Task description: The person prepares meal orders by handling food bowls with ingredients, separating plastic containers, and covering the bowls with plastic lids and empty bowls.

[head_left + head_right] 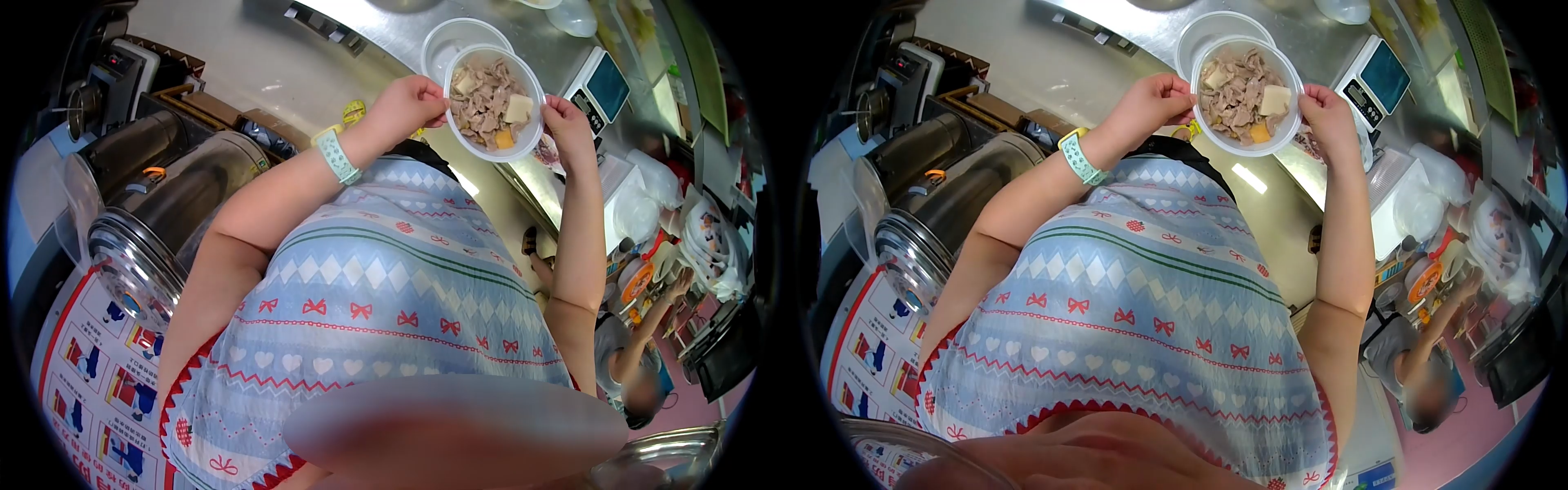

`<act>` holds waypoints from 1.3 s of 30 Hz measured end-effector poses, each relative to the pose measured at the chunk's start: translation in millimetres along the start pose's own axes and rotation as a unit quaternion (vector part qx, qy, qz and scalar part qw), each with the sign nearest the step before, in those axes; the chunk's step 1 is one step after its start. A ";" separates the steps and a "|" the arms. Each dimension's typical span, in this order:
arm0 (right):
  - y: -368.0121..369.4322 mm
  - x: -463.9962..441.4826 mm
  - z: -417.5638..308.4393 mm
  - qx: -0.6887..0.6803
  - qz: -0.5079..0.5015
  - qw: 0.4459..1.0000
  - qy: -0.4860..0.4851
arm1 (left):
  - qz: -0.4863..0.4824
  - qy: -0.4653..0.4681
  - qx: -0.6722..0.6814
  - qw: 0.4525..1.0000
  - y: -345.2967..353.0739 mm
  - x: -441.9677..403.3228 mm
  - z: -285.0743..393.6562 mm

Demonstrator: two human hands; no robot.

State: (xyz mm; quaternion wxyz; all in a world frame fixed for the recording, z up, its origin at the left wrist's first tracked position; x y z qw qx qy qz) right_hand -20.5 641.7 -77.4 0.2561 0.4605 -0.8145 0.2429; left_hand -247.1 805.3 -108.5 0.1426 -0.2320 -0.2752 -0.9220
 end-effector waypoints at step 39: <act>-4.6 -8.5 -14.8 0.049 -0.008 0.998 0.042 | 0.015 -0.050 0.082 0.995 -1.4 -4.8 5.1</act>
Point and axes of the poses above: each hand's wrist, its own x-axis away from the middle knuckle, its own y-axis out of the palm, z = x × y, the point moved 3 cm from there along -x, towards the middle knuckle, and after that the axes turned 10 degrees about -z, right-handed, at the moved point
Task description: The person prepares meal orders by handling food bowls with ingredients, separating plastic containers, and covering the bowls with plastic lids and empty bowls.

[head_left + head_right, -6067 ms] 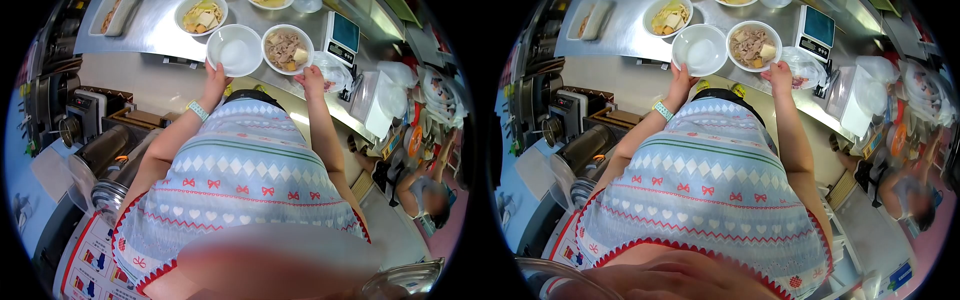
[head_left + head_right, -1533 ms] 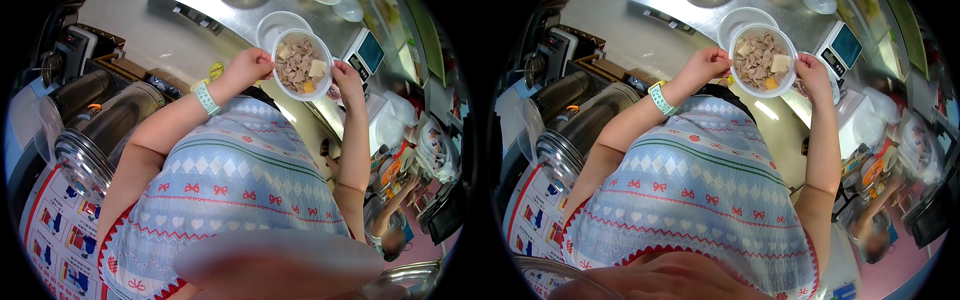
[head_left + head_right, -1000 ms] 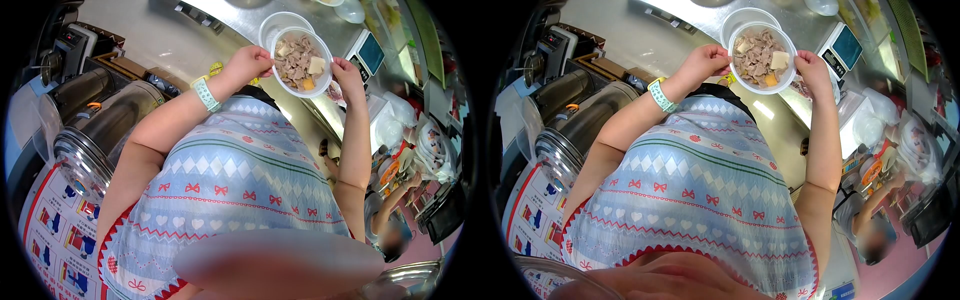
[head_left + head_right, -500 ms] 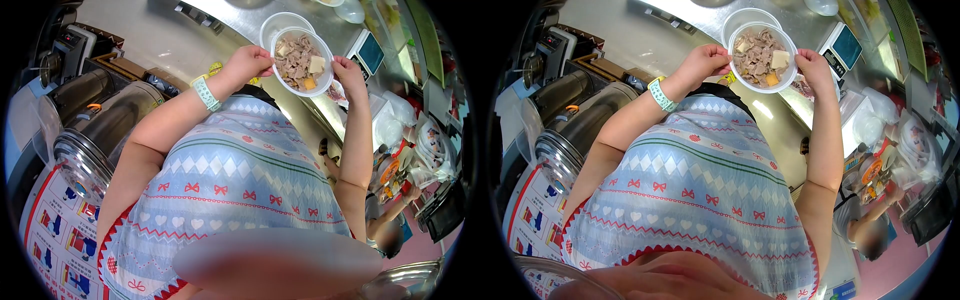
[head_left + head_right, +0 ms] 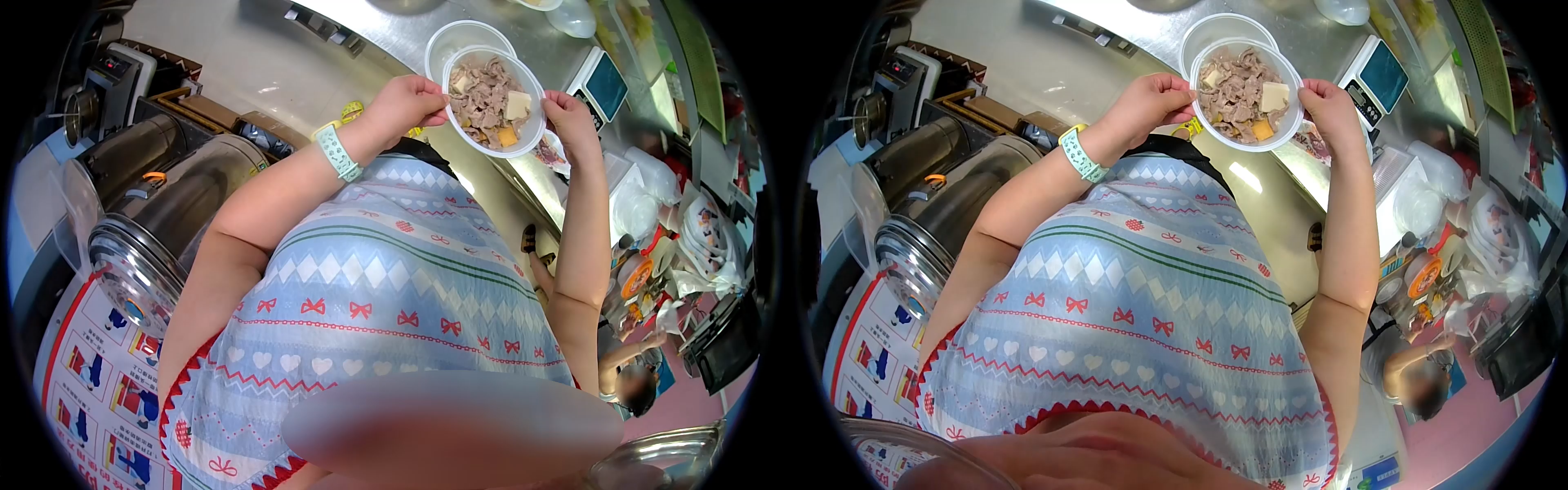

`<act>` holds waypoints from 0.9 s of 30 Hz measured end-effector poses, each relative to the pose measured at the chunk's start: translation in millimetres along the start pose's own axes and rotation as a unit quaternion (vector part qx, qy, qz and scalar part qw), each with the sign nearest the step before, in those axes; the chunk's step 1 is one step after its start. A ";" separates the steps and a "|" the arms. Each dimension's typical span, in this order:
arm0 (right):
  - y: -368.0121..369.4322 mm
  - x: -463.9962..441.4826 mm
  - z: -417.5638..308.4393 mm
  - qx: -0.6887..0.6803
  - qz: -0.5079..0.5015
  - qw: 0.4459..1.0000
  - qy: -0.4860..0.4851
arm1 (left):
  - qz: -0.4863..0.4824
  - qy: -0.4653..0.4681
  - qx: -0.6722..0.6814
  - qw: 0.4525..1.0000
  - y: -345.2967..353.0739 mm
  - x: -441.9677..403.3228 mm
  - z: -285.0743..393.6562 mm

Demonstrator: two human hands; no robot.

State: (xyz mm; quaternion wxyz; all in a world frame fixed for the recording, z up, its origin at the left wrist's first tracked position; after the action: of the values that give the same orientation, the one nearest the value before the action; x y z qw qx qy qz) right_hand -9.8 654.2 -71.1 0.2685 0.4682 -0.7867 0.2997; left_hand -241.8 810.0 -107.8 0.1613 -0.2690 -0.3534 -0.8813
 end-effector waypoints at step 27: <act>-6.4 -8.1 -1.9 0.030 -0.016 0.999 0.036 | -0.002 -0.027 0.050 0.998 -0.2 -4.8 0.3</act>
State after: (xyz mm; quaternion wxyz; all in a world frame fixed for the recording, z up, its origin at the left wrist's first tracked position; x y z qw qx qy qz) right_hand -0.5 657.8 -74.2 0.2876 0.4776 -0.7595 0.3354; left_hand -237.9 810.9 -110.5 0.1630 -0.2833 -0.4014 -0.8556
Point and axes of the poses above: each hand's wrist, its own x-axis away from the middle knuckle, its own y-axis out of the palm, z = x × y, the point moved 3 cm from there along -x, towards the middle knuckle, and after that the axes turned 10 degrees about -z, right-handed, at the moved point
